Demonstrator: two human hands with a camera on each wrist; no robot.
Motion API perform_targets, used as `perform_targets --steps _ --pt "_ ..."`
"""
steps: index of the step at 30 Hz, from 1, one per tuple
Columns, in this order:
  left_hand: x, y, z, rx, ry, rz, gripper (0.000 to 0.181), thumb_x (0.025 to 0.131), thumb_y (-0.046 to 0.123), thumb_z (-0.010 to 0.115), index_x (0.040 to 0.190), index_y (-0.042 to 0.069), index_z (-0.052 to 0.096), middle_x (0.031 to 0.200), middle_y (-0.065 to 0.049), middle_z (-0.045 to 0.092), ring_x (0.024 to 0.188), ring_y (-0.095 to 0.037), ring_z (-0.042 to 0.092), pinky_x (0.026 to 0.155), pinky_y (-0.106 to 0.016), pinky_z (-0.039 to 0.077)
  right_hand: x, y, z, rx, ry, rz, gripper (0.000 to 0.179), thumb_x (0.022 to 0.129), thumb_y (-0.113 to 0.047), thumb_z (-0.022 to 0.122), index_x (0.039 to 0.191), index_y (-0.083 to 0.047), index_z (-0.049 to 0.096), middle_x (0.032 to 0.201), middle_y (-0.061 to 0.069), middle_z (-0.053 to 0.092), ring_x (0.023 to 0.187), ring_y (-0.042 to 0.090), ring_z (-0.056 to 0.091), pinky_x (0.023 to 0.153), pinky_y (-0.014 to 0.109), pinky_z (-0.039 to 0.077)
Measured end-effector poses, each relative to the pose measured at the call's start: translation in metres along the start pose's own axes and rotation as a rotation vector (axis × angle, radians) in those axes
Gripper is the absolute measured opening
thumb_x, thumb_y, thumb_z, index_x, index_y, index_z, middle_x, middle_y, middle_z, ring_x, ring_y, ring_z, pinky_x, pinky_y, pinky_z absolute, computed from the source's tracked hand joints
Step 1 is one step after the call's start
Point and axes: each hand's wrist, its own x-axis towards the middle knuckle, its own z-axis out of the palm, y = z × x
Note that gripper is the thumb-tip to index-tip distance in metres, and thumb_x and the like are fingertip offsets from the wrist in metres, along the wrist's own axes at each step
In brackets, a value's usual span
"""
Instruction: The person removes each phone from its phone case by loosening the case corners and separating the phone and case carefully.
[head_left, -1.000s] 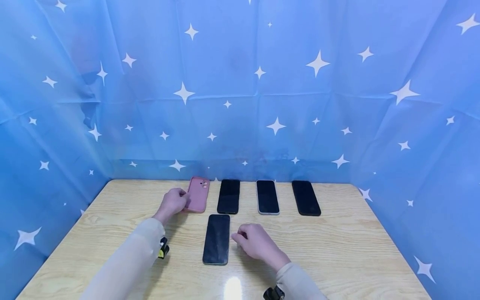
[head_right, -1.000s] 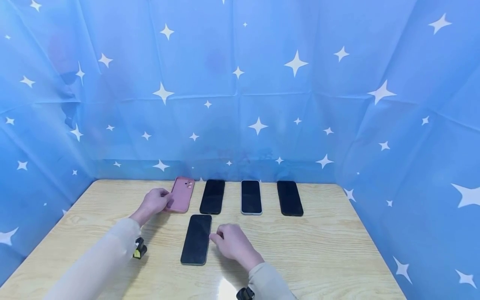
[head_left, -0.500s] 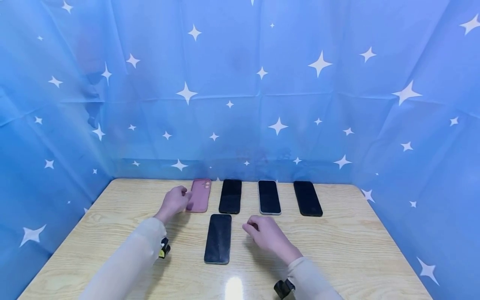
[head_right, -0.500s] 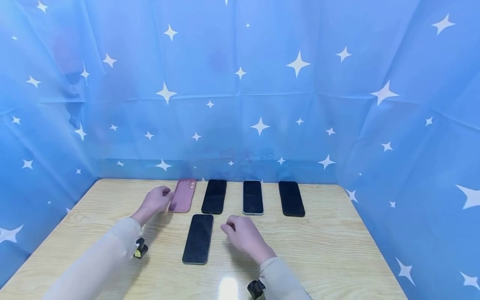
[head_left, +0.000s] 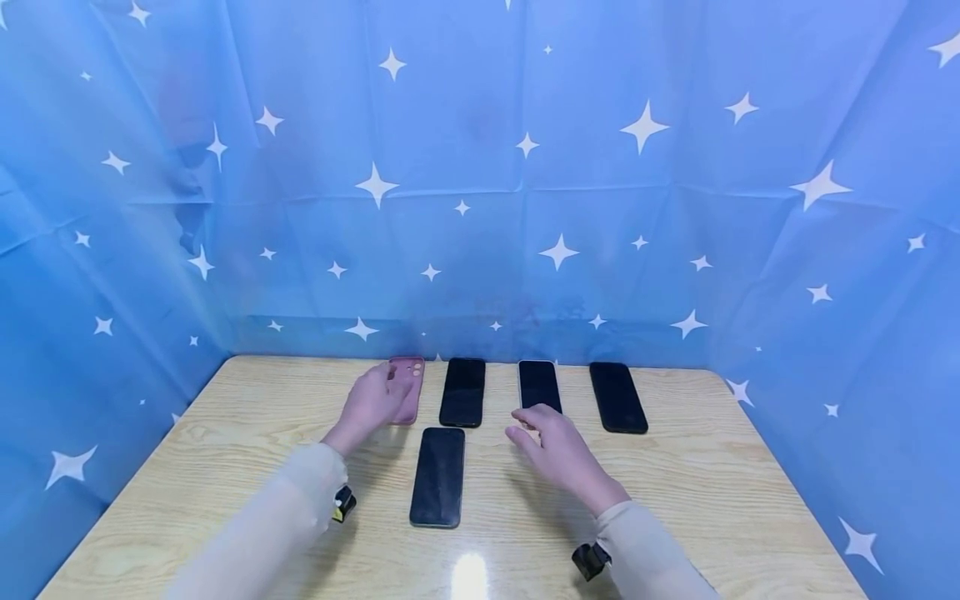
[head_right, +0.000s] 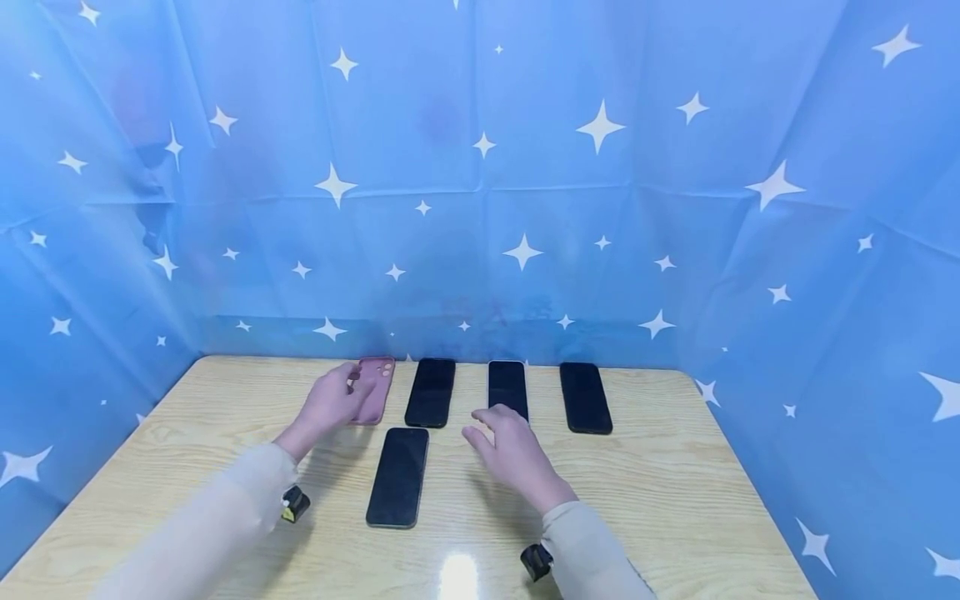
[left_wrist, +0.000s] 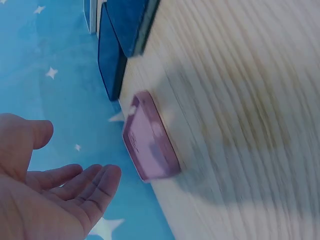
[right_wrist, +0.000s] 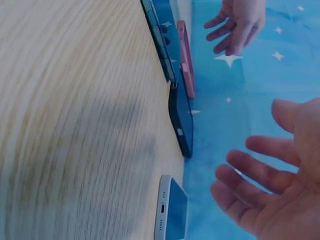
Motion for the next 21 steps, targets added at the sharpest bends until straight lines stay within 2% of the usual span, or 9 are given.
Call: perform_targets --steps 3,7,12,15,17,19,21 --pt "0.0 0.006 0.005 -0.013 0.003 0.0 0.054 0.107 0.037 0.053 0.14 -0.004 0.057 0.137 -0.027 0.062 0.126 -0.045 0.06 0.106 -0.054 0.049 0.0 0.002 0.0 0.004 0.014 -0.003 0.036 0.104 -0.025 0.064 0.131 -0.002 0.068 0.131 0.016 0.066 0.112 0.035 0.067 0.093 0.051 0.057" --pt "0.0 0.012 0.013 -0.018 0.012 0.014 0.044 0.104 0.035 0.056 0.136 0.004 0.062 0.132 -0.021 0.067 0.12 -0.041 0.064 0.102 -0.053 0.051 0.001 0.005 0.002 0.018 0.041 -0.015 0.038 0.105 -0.026 0.064 0.133 -0.001 0.067 0.132 0.016 0.065 0.114 0.035 0.068 0.097 0.052 0.056" --pt "-0.003 0.016 0.021 0.004 -0.015 0.036 0.05 0.103 0.032 0.062 0.14 -0.001 0.058 0.12 -0.023 0.071 0.114 -0.041 0.066 0.099 -0.055 0.052 0.002 0.009 0.005 0.011 0.084 -0.045 0.038 0.105 -0.026 0.064 0.132 0.0 0.067 0.129 0.015 0.066 0.115 0.032 0.067 0.097 0.05 0.056" --pt "-0.003 0.018 0.027 0.016 -0.02 0.057 0.053 0.103 0.031 0.063 0.139 -0.007 0.055 0.096 -0.024 0.071 0.102 -0.038 0.068 0.098 -0.052 0.052 0.002 0.012 0.008 0.005 0.103 -0.053 0.037 0.104 -0.026 0.064 0.131 -0.002 0.068 0.128 0.014 0.067 0.116 0.031 0.066 0.097 0.049 0.056" --pt "-0.003 0.019 0.031 0.013 -0.013 0.086 0.047 0.102 0.027 0.065 0.132 -0.008 0.058 0.086 -0.02 0.065 0.096 -0.036 0.064 0.095 -0.05 0.051 0.003 0.014 0.01 0.005 0.116 -0.058 0.036 0.104 -0.026 0.064 0.131 -0.002 0.069 0.127 0.013 0.067 0.115 0.031 0.066 0.096 0.049 0.057" --pt "-0.003 0.021 0.035 -0.004 -0.015 0.09 0.045 0.101 0.025 0.066 0.128 -0.011 0.058 0.094 -0.021 0.066 0.099 -0.036 0.063 0.095 -0.049 0.051 0.003 0.016 0.012 0.007 0.127 -0.067 0.035 0.104 -0.025 0.065 0.13 -0.001 0.069 0.125 0.013 0.068 0.113 0.031 0.067 0.095 0.048 0.057" --pt "-0.003 0.024 0.038 -0.029 -0.031 0.08 0.046 0.1 0.023 0.066 0.129 -0.012 0.058 0.113 -0.024 0.068 0.11 -0.038 0.064 0.098 -0.049 0.052 0.004 0.017 0.014 0.002 0.143 -0.088 0.033 0.104 -0.023 0.065 0.128 -0.001 0.07 0.123 0.013 0.068 0.11 0.03 0.068 0.092 0.048 0.058"
